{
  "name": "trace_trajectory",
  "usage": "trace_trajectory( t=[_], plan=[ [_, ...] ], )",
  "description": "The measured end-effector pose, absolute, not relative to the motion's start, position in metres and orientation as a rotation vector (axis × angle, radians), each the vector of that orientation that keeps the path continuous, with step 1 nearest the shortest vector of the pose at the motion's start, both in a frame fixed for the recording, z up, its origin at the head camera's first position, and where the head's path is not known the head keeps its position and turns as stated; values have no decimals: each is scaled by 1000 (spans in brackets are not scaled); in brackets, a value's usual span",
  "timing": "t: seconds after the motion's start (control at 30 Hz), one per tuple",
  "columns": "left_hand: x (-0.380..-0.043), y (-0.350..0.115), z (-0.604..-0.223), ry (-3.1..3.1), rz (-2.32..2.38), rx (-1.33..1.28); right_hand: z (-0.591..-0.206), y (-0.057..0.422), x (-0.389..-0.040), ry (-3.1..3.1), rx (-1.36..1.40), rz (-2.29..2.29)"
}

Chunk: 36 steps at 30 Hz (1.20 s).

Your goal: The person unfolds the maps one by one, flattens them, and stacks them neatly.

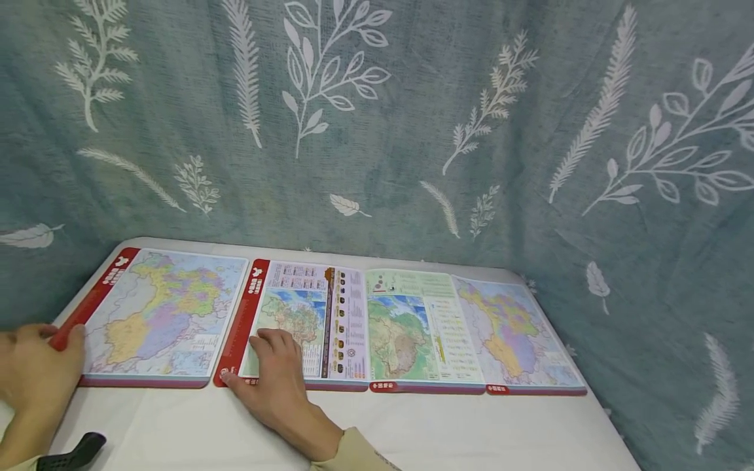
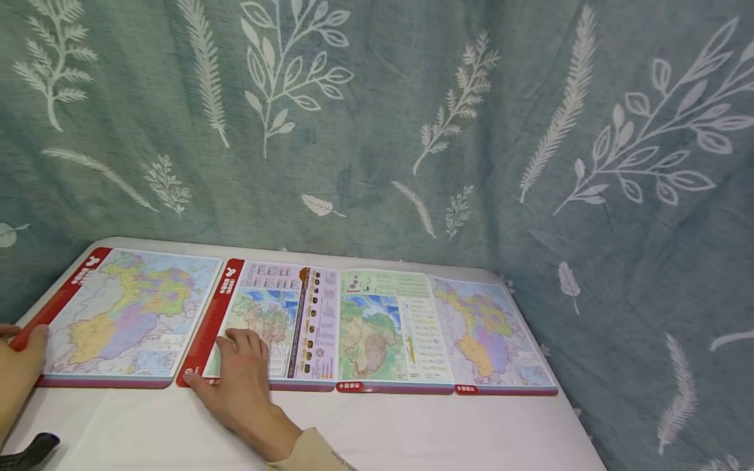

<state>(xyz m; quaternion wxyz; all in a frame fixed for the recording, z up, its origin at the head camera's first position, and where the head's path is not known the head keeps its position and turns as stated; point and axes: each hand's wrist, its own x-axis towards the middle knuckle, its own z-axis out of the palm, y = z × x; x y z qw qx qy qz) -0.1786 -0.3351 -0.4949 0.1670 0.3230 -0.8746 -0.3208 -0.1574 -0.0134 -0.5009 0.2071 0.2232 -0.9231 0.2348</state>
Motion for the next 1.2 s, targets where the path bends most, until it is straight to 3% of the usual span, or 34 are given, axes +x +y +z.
trace_trajectory(
  t=[0.53, 1.2],
  plan=[
    [-179, -333, -493, -2450, -826, 837, -497, -40, -157, -2646, 731, 613],
    [-176, -336, -496, -2365, -918, 833, -497, -38, -154, -2531, 744, 859]
  ],
)
